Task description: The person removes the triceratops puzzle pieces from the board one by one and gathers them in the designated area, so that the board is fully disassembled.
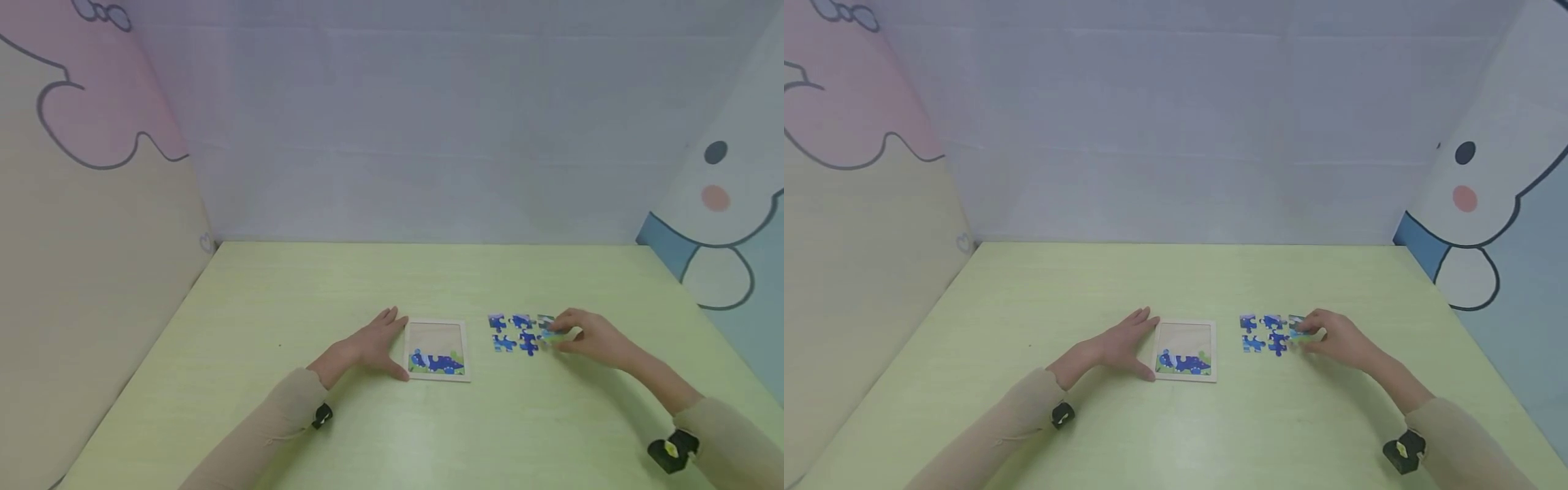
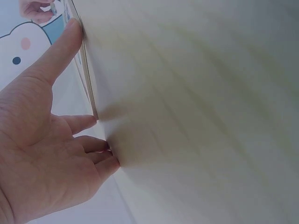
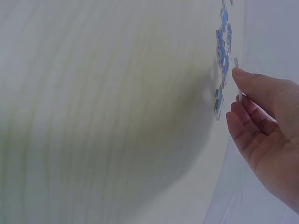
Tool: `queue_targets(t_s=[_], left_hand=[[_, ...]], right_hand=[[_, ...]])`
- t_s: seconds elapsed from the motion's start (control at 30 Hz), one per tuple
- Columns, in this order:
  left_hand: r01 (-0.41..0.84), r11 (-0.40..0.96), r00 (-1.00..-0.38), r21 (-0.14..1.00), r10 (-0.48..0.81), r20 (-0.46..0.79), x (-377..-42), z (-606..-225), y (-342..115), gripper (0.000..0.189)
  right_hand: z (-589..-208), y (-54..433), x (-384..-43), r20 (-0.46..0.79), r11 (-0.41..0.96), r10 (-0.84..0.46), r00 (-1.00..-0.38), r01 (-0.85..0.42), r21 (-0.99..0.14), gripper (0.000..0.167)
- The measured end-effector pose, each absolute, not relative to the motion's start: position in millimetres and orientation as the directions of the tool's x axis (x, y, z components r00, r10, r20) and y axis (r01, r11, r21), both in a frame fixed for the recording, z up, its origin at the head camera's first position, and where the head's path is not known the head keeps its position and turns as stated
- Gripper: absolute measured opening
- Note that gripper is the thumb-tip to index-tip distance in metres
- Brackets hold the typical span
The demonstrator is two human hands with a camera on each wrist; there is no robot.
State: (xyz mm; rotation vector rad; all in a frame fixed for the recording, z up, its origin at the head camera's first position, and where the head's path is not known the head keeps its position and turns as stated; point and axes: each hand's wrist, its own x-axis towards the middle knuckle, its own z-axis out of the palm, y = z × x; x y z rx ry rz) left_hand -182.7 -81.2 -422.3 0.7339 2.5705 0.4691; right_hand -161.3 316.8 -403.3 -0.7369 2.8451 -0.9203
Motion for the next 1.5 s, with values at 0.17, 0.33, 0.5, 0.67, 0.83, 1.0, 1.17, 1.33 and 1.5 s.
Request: queue_targets(t_s=[0.17,0.33,0.5,0.67,0.83,1.0,1.17,1.33,1.5], left_hand=[[0.411,0.806,-0.772,0.425,0.556,-0.308,-182.8,-421.9,-81.3,0.106],[0.417,0.8,-0.769,0.431,0.563,-0.303,-182.2,-421.6,-81.4,0.106],[0.417,0.791,-0.767,0.448,0.571,-0.294,-181.3,-420.4,-82.1,0.106],[0.414,0.792,-0.765,0.449,0.57,-0.299,-181.0,-419.6,-81.9,0.106],[0.411,0.797,-0.766,0.444,0.565,-0.306,-181.1,-420.0,-81.7,0.106],[0.412,0.797,-0.768,0.441,0.565,-0.303,-181.3,-420.9,-82.1,0.106],[0.409,0.798,-0.769,0.442,0.562,-0.304,-180.8,-420.0,-82.2,0.106],[0.409,0.802,-0.771,0.436,0.559,-0.304,-180.8,-419.9,-82.2,0.106],[0.407,0.802,-0.772,0.437,0.558,-0.305,-180.2,-419.0,-81.4,0.106]], right_hand=[[-412.5,320.2,-160.8,0.051,0.736,-0.444,-0.894,-0.397,-0.549,0.023],[-417.8,322.6,-158.8,0.072,0.737,-0.449,-0.891,-0.414,-0.534,0.022],[-418.1,324.0,-158.7,0.081,0.732,-0.465,-0.882,-0.434,-0.526,0.022],[-416.7,323.4,-158.7,0.078,0.736,-0.46,-0.884,-0.429,-0.524,0.023],[-416.7,322.4,-157.9,0.076,0.729,-0.46,-0.885,-0.425,-0.537,0.023],[-417.5,323.0,-158.9,0.064,0.741,-0.449,-0.891,-0.411,-0.53,0.023],[-414.7,321.4,-161.1,0.05,0.748,-0.45,-0.892,-0.407,-0.524,0.024],[-408.5,310.2,-163.0,0.057,0.742,-0.456,-0.888,-0.415,-0.527,0.025],[-401.9,287.8,-167.6,0.053,0.713,-0.483,-0.874,-0.428,-0.556,0.023]])
